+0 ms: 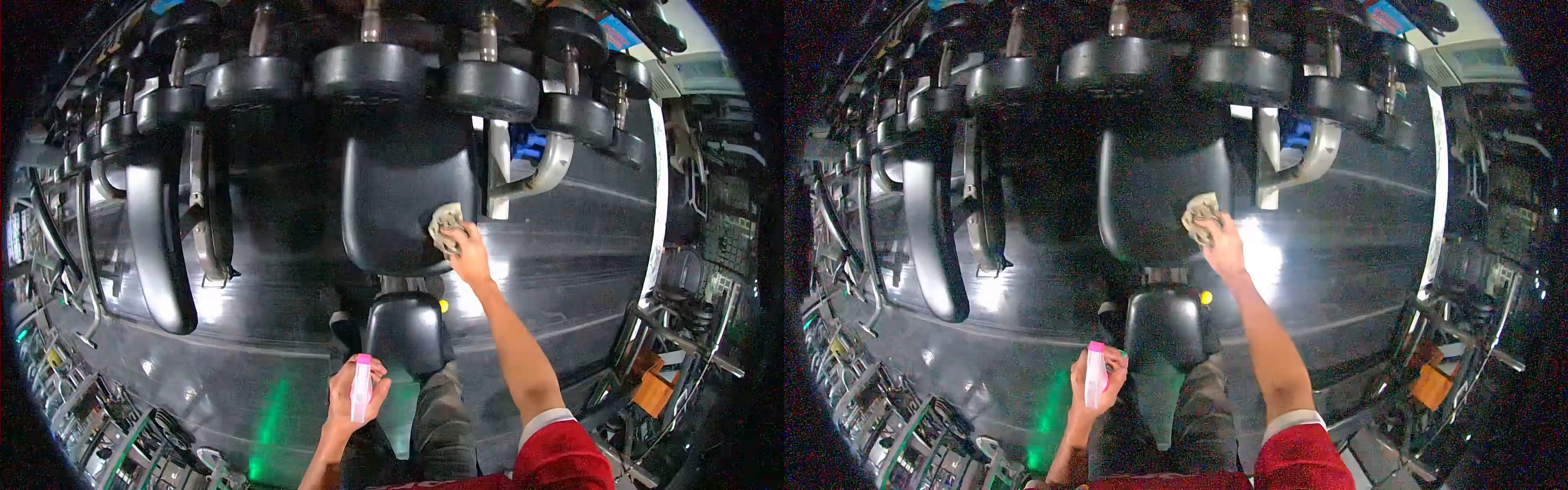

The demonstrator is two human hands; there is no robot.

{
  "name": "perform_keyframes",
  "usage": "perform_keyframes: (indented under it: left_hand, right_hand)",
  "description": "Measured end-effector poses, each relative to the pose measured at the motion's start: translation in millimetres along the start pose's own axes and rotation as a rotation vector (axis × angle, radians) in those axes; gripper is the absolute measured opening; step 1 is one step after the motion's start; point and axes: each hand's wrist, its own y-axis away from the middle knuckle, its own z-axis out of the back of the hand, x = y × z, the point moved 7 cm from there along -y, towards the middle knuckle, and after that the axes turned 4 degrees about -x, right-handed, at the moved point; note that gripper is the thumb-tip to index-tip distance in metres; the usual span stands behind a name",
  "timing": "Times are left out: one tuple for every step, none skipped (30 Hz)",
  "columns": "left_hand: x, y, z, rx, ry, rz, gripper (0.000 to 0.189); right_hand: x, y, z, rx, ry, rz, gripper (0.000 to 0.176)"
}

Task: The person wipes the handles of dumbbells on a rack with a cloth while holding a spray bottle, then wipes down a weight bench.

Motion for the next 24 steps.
perform_keyframes:
  left_hand:
    - [-3.3,-1.9,1.1,-0.008,0.000,-0.008,0.021]
    - [-6.0,-3.0,2.2,-0.013,0.000,0.023,0.021]
    - [-5.5,-2.7,2.9,-0.015,-0.002,0.058,0.021]
    - [-3.7,-2.4,3.6,-0.017,-0.006,0.058,0.021]
    - [-1.0,-1.0,3.8,-0.011,0.004,0.061,0.022]
    - [2.5,1.4,3.6,-0.003,0.012,0.067,0.022]
    - [8.5,5.5,2.8,0.003,0.006,0.079,0.022]
    - [16.9,9.9,1.8,0.005,0.006,0.097,0.021]
    - [22.2,12.5,0.5,0.006,0.007,0.112,0.021]
    - [22.6,12.5,-0.6,0.014,0.003,0.115,0.021]
    - [21.5,11.9,0.0,0.011,0.008,0.124,0.020]
    - [20.7,12.3,1.3,0.006,0.015,0.135,0.020]
    - [21.0,12.6,2.0,0.012,0.016,0.135,0.020]
    - [20.4,12.3,3.3,0.008,0.004,0.115,0.019]
    - [18.7,11.3,4.8,0.001,-0.006,0.093,0.019]
    - [16.1,9.9,5.3,0.000,0.001,0.087,0.019]
    - [15.2,8.9,5.3,0.006,0.018,0.111,0.019]
    - [15.0,9.2,6.9,0.015,0.032,0.138,0.019]
    - [14.2,8.6,9.5,0.013,0.033,0.134,0.019]
    - [13.2,8.0,10.7,0.020,0.025,0.116,0.019]
    - [12.6,8.8,12.1,0.030,0.015,0.099,0.020]
    - [14.0,10.7,13.8,0.034,0.014,0.099,0.020]
    - [17.5,13.2,16.0,0.034,0.020,0.116,0.020]
    - [20.4,14.7,19.2,0.032,0.025,0.131,0.021]
  right_hand:
    - [-15.7,0.2,-0.8,0.089,-0.163,-0.119,0.042]
    - [-28.5,-10.5,8.2,0.039,-0.148,-0.101,0.033]
    - [-39.0,-27.0,12.8,-0.010,-0.135,-0.087,0.025]
    - [-35.3,-48.4,26.4,-0.137,-0.118,-0.067,0.026]
    - [-29.1,-72.4,42.9,-0.264,-0.100,-0.050,0.026]
    - [-22.4,-96.2,48.4,-0.353,-0.073,0.011,0.029]
    - [-18.9,-115.8,47.8,-0.440,-0.045,0.067,0.032]
    - [-30.2,-135.2,26.4,-0.385,0.017,0.070,0.036]
    - [-39.4,-144.0,6.9,-0.332,0.078,0.076,0.040]
    - [-31.6,-140.1,3.8,-0.333,0.078,0.067,0.040]
    - [-17.9,-134.5,5.4,-0.344,0.153,0.005,0.044]
    - [-11.5,-125.1,7.8,-0.353,0.230,-0.055,0.047]
    - [-14.0,-111.0,4.6,-0.322,0.254,-0.048,0.050]
    - [-15.8,-92.5,2.1,-0.294,0.280,-0.039,0.053]
    - [-11.1,-68.2,5.1,-0.308,0.252,-0.017,0.055]
    - [-16.5,-42.4,3.7,-0.254,0.158,-0.104,0.059]
    - [-17.8,-16.1,2.7,-0.275,0.113,-0.132,0.058]
    - [-19.2,9.5,-0.7,-0.303,0.055,-0.159,0.057]
    - [-15.5,33.1,-4.7,-0.321,0.038,-0.277,0.055]
    - [-2.9,50.7,-5.8,-0.416,0.007,-0.258,0.054]
    - [-6.6,71.1,-21.2,-0.456,-0.014,-0.364,0.054]
    - [-0.3,86.9,-31.7,-0.510,-0.020,-0.468,0.051]
    - [9.5,99.0,-44.8,-0.561,-0.031,-0.571,0.048]
    - [24.5,102.3,-62.1,-0.560,-0.038,-0.572,0.048]
